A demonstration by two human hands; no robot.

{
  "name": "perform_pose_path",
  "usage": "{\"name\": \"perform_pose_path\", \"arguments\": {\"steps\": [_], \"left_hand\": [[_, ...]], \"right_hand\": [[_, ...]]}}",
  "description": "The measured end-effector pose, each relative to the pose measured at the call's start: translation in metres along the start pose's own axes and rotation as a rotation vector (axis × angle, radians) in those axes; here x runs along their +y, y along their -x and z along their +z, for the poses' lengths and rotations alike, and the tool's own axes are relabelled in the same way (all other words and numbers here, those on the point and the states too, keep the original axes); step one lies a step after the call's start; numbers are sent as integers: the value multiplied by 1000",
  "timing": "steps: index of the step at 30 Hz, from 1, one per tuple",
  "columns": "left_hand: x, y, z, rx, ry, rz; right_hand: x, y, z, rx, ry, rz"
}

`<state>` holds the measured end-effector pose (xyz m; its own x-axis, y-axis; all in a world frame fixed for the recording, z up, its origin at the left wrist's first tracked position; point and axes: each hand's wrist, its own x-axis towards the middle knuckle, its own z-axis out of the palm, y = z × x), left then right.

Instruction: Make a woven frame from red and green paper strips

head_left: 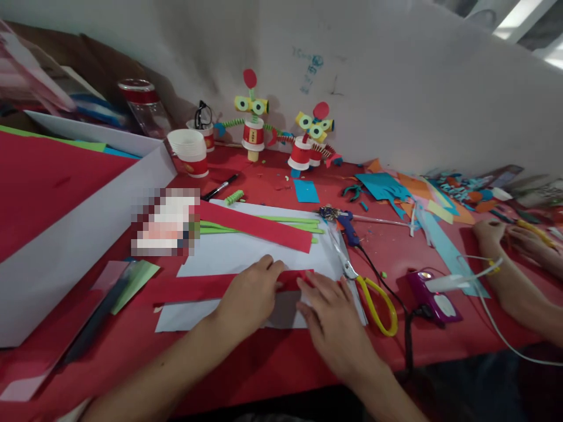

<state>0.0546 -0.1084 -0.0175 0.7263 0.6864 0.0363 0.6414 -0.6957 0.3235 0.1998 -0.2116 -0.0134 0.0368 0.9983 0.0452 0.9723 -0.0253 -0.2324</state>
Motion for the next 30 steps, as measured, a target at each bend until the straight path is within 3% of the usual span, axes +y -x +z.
{"name": "perform_pose_path", "arguments": {"steps": [3, 6, 11, 19, 23, 30], "left_hand": [[-7, -3, 5, -35, 25, 25], [-11, -2, 5, -17, 38, 64], [-13, -7, 5, 55, 43, 138], [-16, -2, 9, 102, 80, 240], [-12, 4, 9, 124, -18, 320], [-13, 6, 15, 177, -59, 357]], "right_hand": [[22, -21, -11, 62, -102, 30], [36, -42, -15, -18, -175, -22], [39, -59, -15, -160, -219, -12], [53, -50, -8, -38, -314, -235], [60, -40, -8, -18, -208, -346], [63, -31, -7, -4, -25, -403]]}}
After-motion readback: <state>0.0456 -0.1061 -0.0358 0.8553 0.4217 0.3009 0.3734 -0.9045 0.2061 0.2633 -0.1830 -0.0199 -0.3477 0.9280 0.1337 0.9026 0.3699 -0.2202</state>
